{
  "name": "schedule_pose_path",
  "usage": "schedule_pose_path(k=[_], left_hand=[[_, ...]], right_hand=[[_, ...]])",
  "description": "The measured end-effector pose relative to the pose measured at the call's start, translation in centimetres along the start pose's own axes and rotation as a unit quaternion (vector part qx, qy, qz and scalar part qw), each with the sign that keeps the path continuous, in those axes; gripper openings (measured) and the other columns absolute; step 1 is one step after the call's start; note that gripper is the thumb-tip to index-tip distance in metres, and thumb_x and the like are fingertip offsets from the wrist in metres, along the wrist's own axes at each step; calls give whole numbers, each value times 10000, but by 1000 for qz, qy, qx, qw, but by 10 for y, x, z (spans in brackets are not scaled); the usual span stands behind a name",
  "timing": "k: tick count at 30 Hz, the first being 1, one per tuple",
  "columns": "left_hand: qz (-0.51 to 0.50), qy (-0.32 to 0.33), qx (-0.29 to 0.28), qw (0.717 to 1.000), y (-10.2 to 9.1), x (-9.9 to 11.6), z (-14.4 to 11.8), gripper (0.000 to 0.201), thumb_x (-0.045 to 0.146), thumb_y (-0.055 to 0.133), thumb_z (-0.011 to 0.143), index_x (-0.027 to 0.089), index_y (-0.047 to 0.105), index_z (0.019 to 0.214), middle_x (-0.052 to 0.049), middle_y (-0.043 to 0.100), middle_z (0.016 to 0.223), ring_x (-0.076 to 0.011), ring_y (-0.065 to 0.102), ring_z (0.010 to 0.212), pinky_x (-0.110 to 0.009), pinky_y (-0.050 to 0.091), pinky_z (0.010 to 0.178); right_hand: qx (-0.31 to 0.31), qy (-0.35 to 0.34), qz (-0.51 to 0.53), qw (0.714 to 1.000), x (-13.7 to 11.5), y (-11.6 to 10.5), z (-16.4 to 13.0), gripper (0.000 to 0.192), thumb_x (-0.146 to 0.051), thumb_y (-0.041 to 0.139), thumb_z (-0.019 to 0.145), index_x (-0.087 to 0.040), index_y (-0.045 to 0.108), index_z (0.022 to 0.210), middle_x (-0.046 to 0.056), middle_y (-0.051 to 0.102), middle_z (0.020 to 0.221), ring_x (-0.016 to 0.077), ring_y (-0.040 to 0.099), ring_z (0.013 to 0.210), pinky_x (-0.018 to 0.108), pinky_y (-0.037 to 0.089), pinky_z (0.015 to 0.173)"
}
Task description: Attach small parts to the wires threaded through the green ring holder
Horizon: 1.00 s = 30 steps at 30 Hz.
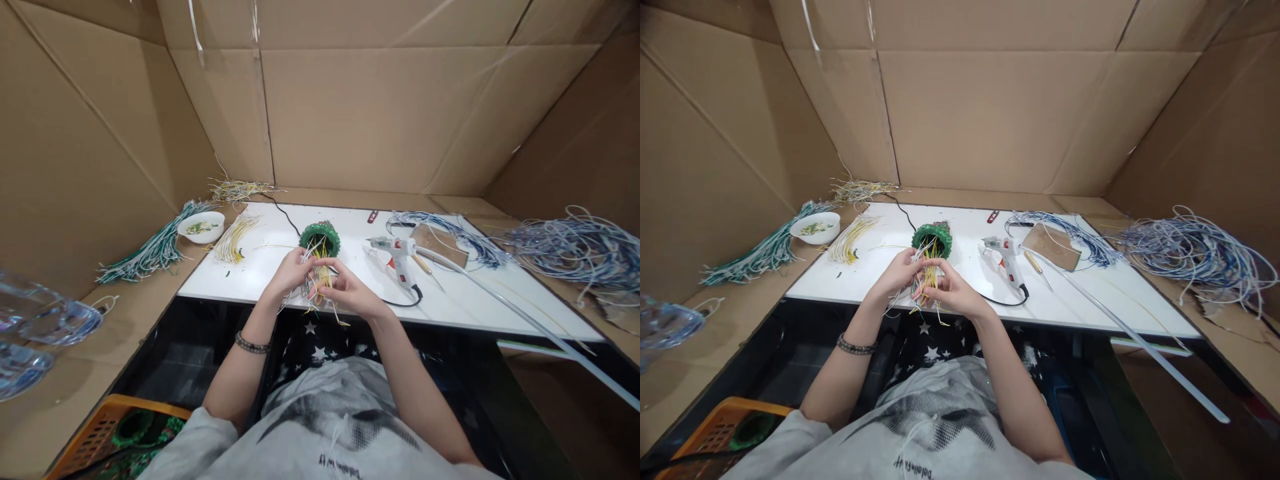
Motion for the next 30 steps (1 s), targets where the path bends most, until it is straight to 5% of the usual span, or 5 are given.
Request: schedule_pose_path(k=[19,30], left_hand=[[-6,10,-3,1000,0,-2,2,182,177,668,935,200,514,840,83,516,465,-52,391,348,-176,238,413],[-32,29,-8,999,1,2,2,203,227,720,899,172,561,787,46,577,542,-70,491,421,-181,306,439]], right_hand=[[75,35,12,996,5,-2,2,615,-243,887,693,-271,538,1198,-75,711,717,131,655,608,261,536,650],[161,4,-15,987,-1,-7,3,362,-311,895,656,-235,686,942,-20,710,875,145,668,764,287,539,748]])
Point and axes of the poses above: each hand's wrist, its own z-axis towards the middle knuckle, its own y-axis out of the palm, x = y × z, the point moved 4 cm from there along z, towards the middle knuckle
